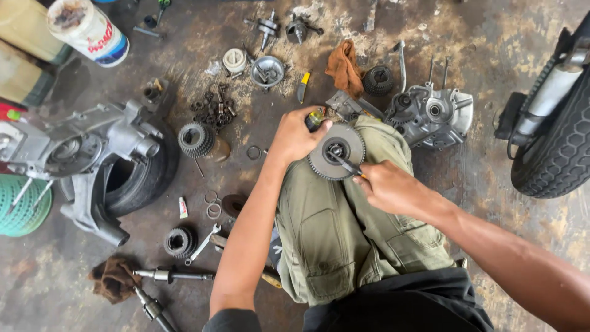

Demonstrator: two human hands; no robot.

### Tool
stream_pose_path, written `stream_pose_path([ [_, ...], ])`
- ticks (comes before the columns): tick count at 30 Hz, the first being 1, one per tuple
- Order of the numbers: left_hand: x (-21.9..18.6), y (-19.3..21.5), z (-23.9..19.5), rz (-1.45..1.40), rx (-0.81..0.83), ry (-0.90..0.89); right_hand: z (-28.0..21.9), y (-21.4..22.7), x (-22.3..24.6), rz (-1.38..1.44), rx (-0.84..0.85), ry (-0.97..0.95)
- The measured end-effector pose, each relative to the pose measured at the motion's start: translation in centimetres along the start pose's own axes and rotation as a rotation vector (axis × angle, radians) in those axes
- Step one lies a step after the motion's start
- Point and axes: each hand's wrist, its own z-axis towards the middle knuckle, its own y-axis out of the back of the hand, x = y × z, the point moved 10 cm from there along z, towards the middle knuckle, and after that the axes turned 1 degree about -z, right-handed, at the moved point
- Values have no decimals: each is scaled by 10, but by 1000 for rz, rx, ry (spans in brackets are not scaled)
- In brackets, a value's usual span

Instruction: The person sits on the floor and uses pliers to remove a circlip from a motorcycle gear assembly. They then use a screwdriver to manipulate the gear and the removed clip while holding the assembly on their lap.

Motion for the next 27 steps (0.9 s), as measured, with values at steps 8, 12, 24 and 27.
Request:
stream_pose_path([
  [8, 18, -5, 2, -12, -13, 55, 5, 0, 3, -34, -4, 56],
  [12, 24, -13, 5, 0, -11, 72, 0, 3, 5, -9, -8, 42],
  [24, 11, -4, -2, -61, -84, 5, 8, -9, -14, 301, 139, -45],
  [27, 14, -6, -1, -77, -86, -5, 4, -16, -17, 435, 177, -92],
])
